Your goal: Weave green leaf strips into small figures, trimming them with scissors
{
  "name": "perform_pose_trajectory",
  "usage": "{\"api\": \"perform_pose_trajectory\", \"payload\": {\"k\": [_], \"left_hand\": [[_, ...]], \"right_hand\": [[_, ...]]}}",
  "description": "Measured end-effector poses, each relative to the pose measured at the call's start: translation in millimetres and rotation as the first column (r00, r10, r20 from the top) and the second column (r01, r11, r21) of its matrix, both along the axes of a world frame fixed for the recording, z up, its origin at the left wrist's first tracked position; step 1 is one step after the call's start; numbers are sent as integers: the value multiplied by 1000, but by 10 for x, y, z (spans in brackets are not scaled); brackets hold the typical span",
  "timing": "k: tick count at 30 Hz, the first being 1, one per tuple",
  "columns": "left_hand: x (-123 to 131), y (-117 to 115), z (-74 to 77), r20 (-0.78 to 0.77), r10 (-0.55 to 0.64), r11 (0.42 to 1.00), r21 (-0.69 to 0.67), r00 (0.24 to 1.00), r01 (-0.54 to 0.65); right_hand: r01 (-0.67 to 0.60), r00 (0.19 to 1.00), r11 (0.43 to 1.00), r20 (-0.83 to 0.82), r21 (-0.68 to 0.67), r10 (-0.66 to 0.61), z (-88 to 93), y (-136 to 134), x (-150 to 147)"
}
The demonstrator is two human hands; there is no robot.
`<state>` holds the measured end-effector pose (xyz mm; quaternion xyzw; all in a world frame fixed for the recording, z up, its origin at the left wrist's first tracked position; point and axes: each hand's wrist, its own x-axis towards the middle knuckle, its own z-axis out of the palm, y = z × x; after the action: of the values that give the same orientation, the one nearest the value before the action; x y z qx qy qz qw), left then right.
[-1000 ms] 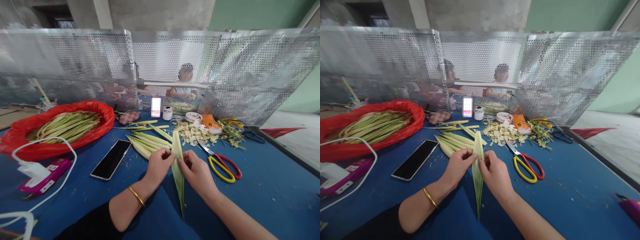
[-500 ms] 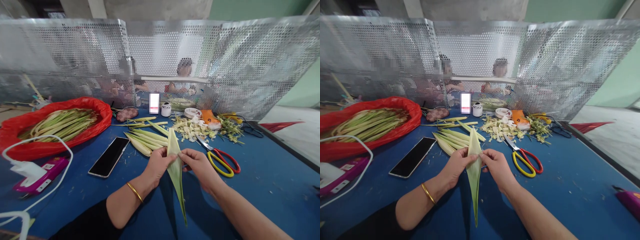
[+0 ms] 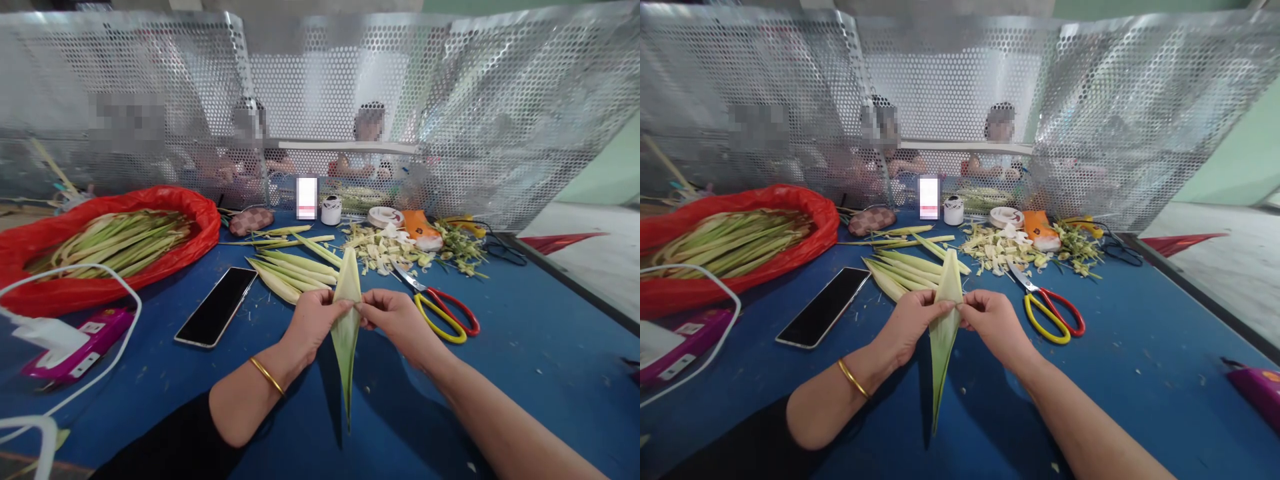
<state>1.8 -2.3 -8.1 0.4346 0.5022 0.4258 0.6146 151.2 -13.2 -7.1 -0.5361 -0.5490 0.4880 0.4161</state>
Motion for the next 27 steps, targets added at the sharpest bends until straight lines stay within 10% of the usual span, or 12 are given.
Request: {"api": "perform_pose_trajectory", "payload": {"k": [22,27], "left_hand": [[20,-4,-183,-393,70,952,300,917,56],[40,-11,-164,-264,12,974,219,964,48]], "right_hand": [[84,884,969,432,231,-180,-29,-112,-95],[94,861,954,458,285,-222,-25,-123,-105]]}}
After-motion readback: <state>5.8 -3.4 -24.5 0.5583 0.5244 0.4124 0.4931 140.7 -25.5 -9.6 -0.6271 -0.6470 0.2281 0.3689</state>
